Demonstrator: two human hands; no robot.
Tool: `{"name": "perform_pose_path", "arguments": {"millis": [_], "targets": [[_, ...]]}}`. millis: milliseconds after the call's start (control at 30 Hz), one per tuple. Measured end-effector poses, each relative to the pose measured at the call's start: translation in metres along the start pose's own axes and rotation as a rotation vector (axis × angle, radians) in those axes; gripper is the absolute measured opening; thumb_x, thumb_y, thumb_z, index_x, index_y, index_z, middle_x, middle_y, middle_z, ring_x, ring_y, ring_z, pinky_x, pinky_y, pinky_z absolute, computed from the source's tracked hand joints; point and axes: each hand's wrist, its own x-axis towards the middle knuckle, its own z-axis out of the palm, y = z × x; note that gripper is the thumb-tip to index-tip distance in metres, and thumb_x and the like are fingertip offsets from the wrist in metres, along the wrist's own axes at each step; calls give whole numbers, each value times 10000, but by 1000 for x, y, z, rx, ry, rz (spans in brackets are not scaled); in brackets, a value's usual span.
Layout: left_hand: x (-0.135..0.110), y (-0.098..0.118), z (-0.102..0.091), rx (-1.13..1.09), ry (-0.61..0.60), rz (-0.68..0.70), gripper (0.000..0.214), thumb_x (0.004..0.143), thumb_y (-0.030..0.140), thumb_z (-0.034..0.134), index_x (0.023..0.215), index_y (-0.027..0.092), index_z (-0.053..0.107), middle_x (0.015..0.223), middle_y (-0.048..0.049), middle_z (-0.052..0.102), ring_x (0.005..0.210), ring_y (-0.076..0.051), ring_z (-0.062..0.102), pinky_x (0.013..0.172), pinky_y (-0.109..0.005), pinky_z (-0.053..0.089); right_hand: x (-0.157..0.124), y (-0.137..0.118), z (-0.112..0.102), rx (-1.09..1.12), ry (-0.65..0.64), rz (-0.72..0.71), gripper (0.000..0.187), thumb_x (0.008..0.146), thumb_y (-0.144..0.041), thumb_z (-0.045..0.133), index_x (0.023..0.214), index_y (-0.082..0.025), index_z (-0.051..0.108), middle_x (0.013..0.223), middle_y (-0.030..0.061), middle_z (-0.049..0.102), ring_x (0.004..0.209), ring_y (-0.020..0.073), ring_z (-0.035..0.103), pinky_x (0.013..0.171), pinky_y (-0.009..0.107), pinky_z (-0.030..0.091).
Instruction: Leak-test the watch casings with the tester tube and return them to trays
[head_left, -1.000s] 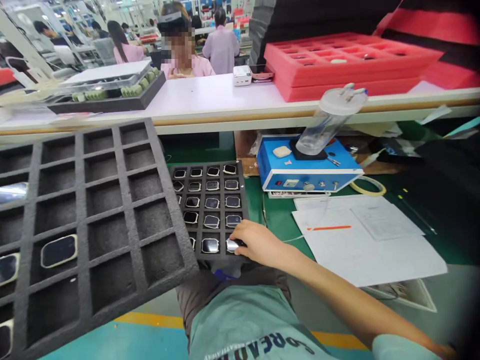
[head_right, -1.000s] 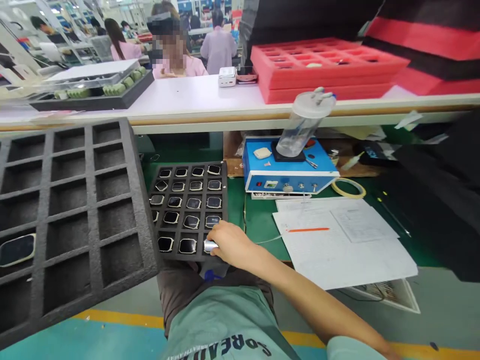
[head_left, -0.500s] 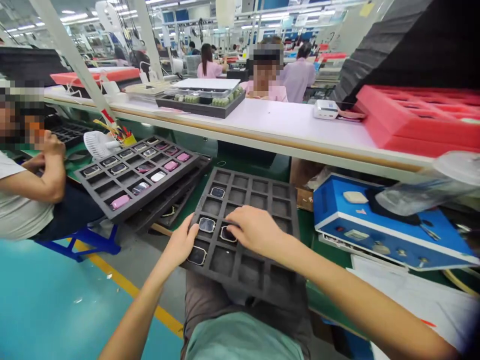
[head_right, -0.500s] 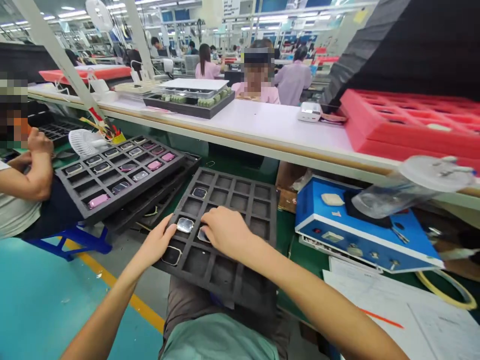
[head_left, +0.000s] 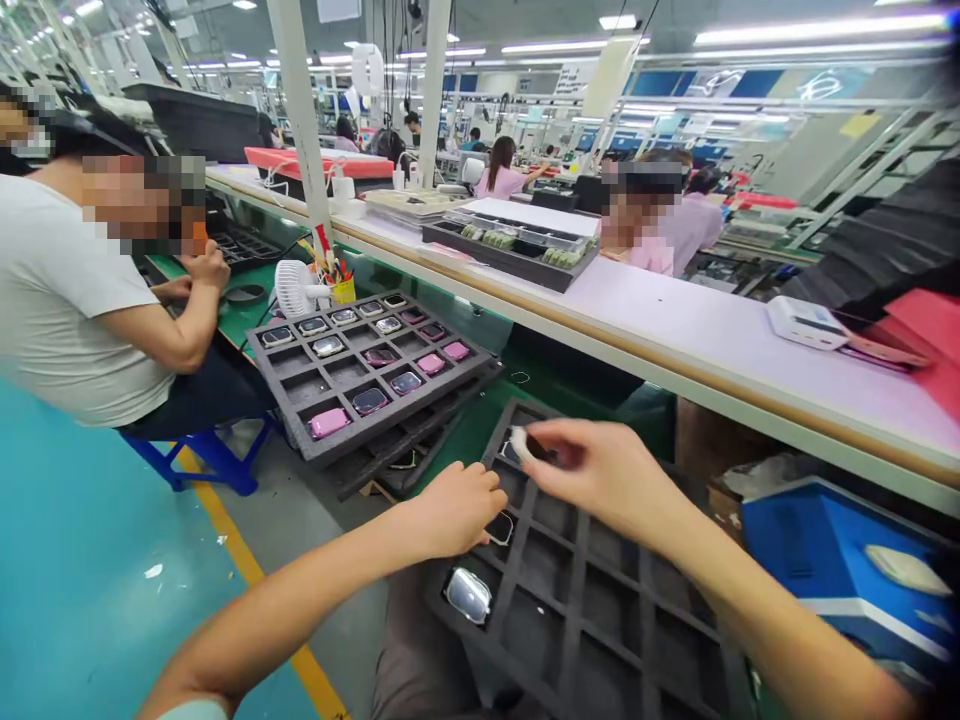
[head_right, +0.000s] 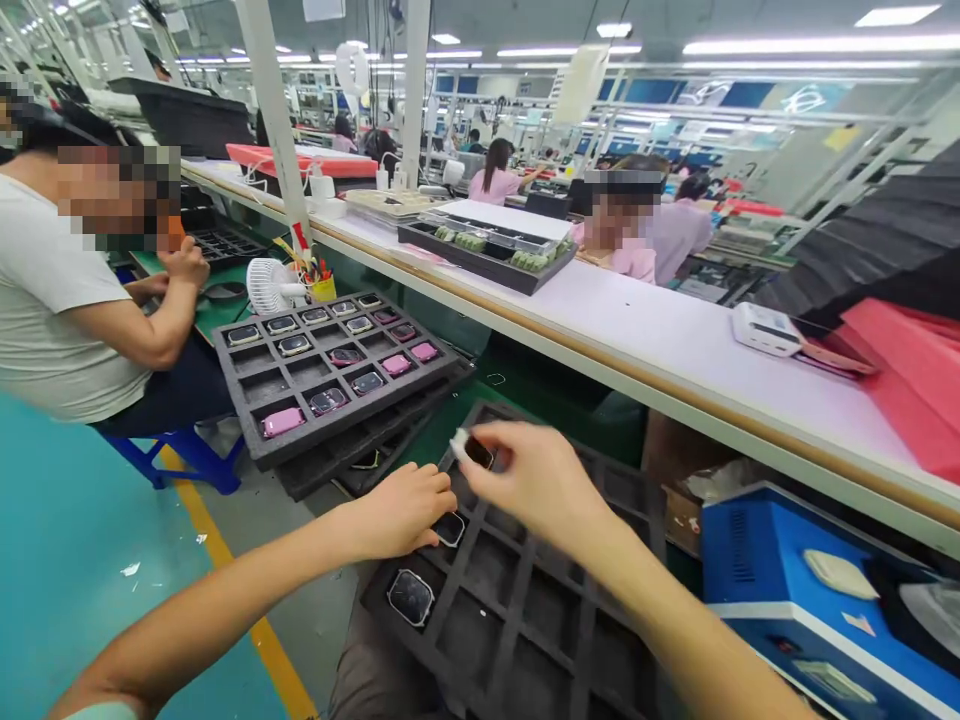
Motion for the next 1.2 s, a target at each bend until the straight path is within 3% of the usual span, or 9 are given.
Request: {"name": "perform_pose_path", "arguments": {"millis": [100,167,300,433,600,767,833,967,1200], "targets": [[3,3,4,46,-37,44,198,891,278,793,1012,153,698,1036,-106,695,1066,-269,636,820,-357,474,110,-50,8,-159,-60,-18,281,959,-404,651,831,-176,755,828,68,765,790,217,711,715,310,529],[4,5,5,66,-50,39,149,918,251,748,1001,137,698,1032,-124,691,1057,-273,638,807,-362,476,175,-76,26,-183,-95,12,260,986,-374,673,948,-126,741,946,95,761,841,207,718,767,331,576],[3,3,1,57,-64,44,211,932,270,727,1064,114,678,1095,-136,689,1050,-266,635,784,-360,487,231,-91,61,-186,-128,17,321,1009,-395,682,1221,-155,671,1214,88,707,1043,220,713,913,440,615],[1,1,-8,0,-72,85,237,927,293,748,1070,124,663,1160,-128,694,1065,-262,634,836,-361,507,208,-61,51,-134,-51,-5,293,1029,-420,625,1148,-180,744,1190,107,763,1118,241,713,965,362,557],[-15,-5,-26,-75,-17,80,265,957,219,698,1189,125,610,1186,-146,687,1077,-298,636,884,-423,514,111,13,5,-152,-11,44,296,1017,-420,607,1188,-241,770,1169,34,801,1088,217,731,950,292,520],[-60,-82,-84,9,345,-165,250,976,205,573,1219,190,631,1248,-131,679,1165,-315,609,1031,-478,476,32,56,29,-201,-210,179,259,928,-258,694,1159,-228,807,1178,68,817,1114,272,752,922,321,561],[-72,-121,-108,137,346,-310,312,954,278,595,1243,175,650,1240,-141,676,1189,-336,598,1074,-488,452,29,61,44,-203,-249,173,312,917,-237,692,1211,-219,795,1243,99,796,1183,311,732,969,360,560],[-73,-179,-128,194,-8,-424,385,907,276,616,1270,172,692,1267,-126,695,1230,-300,605,1101,-408,444,44,64,52,-182,-318,149,274,891,-232,713,1141,-218,822,1178,112,815,1135,320,754,966,371,562],[-63,-210,-129,180,-75,-426,428,828,217,661,1244,220,760,1237,-104,741,1215,-298,628,1073,-389,469,55,80,56,-13,-324,239,162,801,-226,788,958,-192,813,981,70,835,928,237,780,775,277,555]]}}
